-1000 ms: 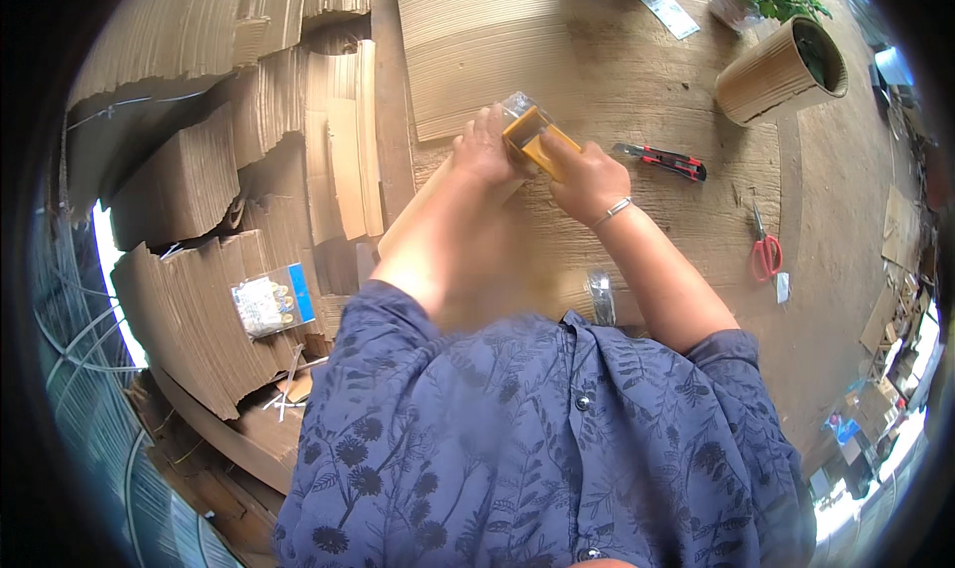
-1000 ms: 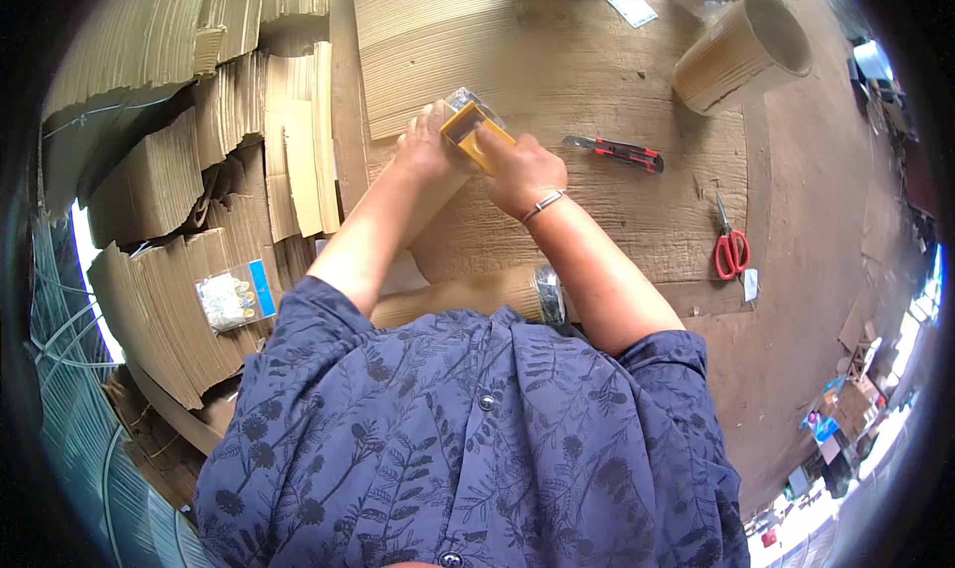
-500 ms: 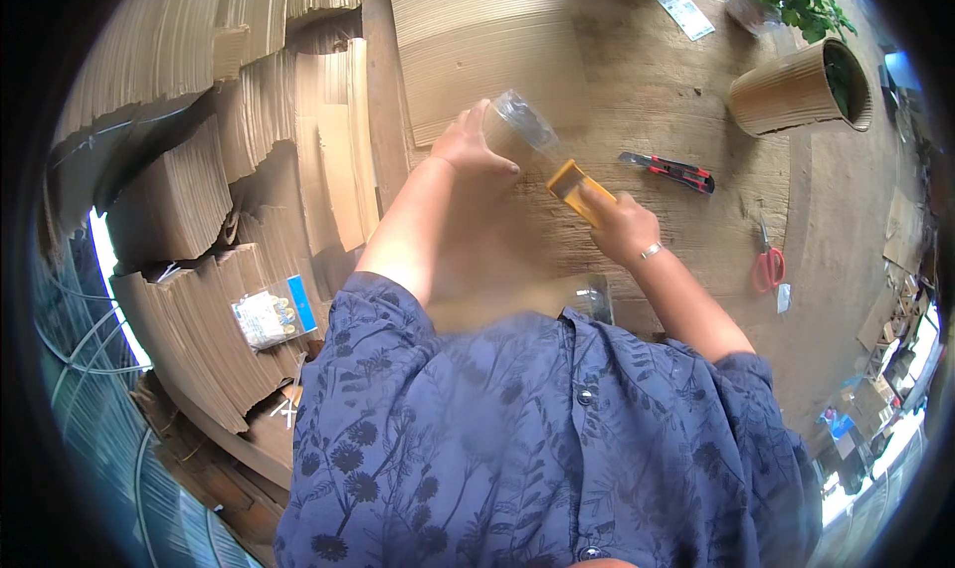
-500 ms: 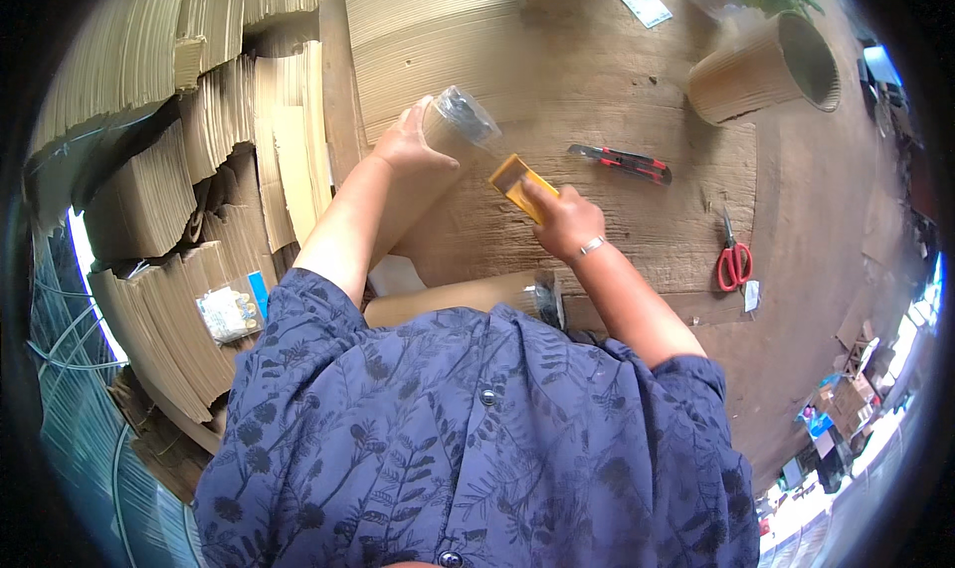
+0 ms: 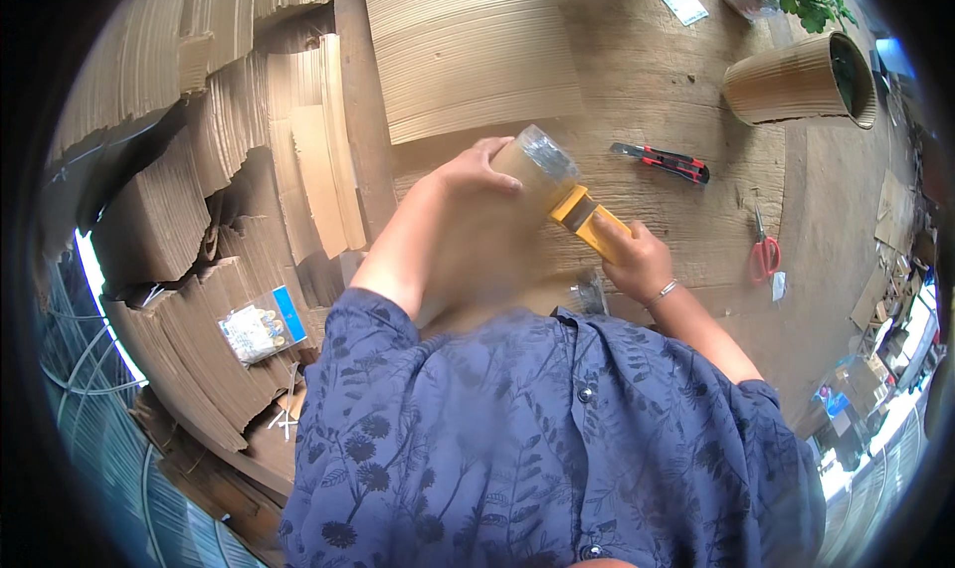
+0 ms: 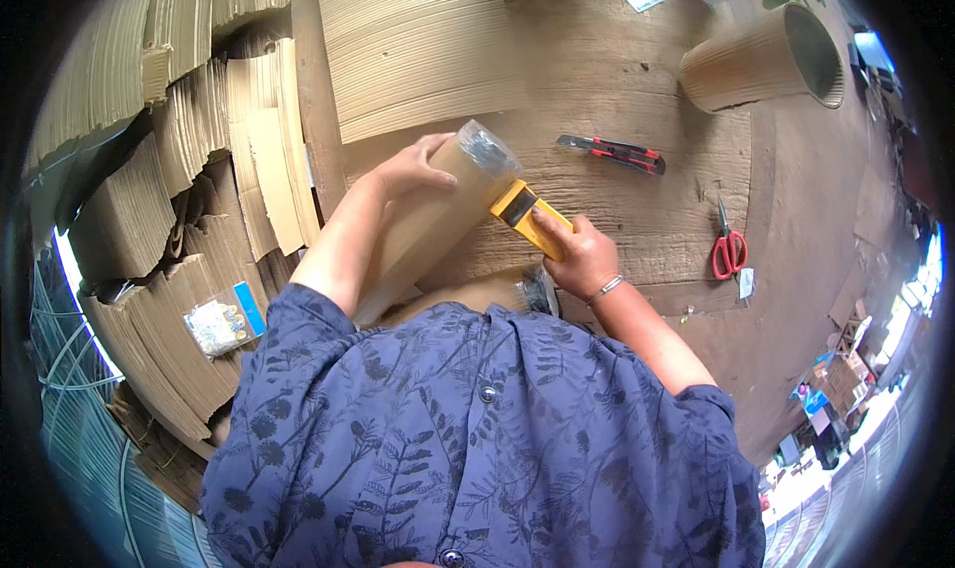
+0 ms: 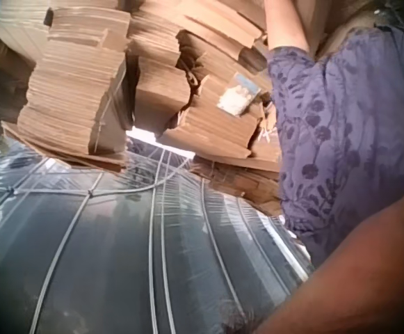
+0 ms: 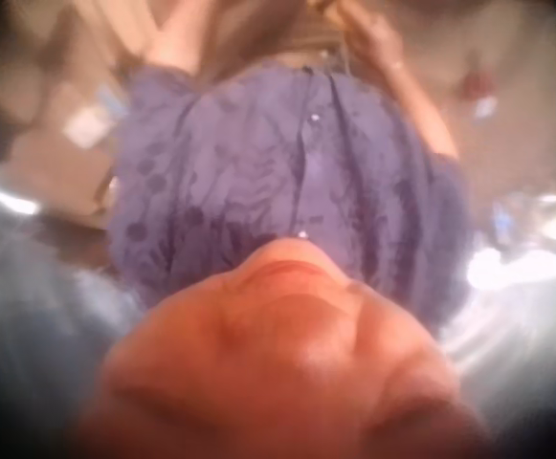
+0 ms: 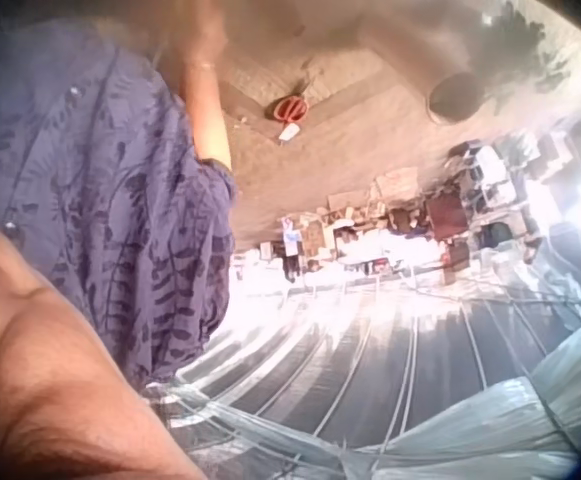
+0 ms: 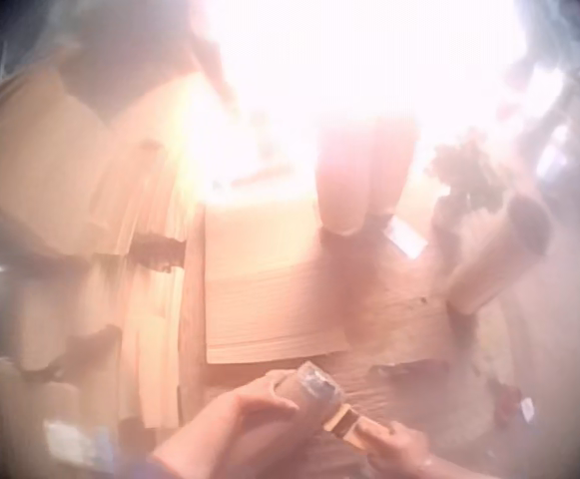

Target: The person rolls corrugated cardboard sheets around cylindrical forms to create tubes, secures the seams with tape, and stacks the finished tubes. They also place a potted plant inside one of the tubes and trim the edges with scissors.

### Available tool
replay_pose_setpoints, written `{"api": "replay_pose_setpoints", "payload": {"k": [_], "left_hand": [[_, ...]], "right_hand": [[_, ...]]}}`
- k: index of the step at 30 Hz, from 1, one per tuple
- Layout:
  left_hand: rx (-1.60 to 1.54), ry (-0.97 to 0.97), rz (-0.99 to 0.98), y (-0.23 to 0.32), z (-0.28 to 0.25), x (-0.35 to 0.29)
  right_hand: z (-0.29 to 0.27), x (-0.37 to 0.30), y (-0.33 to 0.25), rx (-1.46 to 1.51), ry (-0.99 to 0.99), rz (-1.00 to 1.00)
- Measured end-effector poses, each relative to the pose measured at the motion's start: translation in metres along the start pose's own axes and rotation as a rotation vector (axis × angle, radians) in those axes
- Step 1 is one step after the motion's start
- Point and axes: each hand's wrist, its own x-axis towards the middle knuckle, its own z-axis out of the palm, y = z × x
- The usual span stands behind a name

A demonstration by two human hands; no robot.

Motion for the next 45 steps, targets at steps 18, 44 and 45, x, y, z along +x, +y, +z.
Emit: {"api": "replay_pose_setpoints", "payload": {"k": [18,44,45], "left_hand": [[0.761,0.679,-0.177,0.034,0.012,-0.038],[0.915,0.745,-0.357,0.055,-0.062,-0.034],[0.911,0.736,-0.348,0.057,-0.067,-0.034]], "right_hand": [[-0.053,0.006,-0.026,-0.047,-0.036,0.016],[0.004,0.092,-0.045,-0.035,-0.028,-0.011],[0.013,0.104,-0.043,-0.061,-0.05,-0.008]]}}
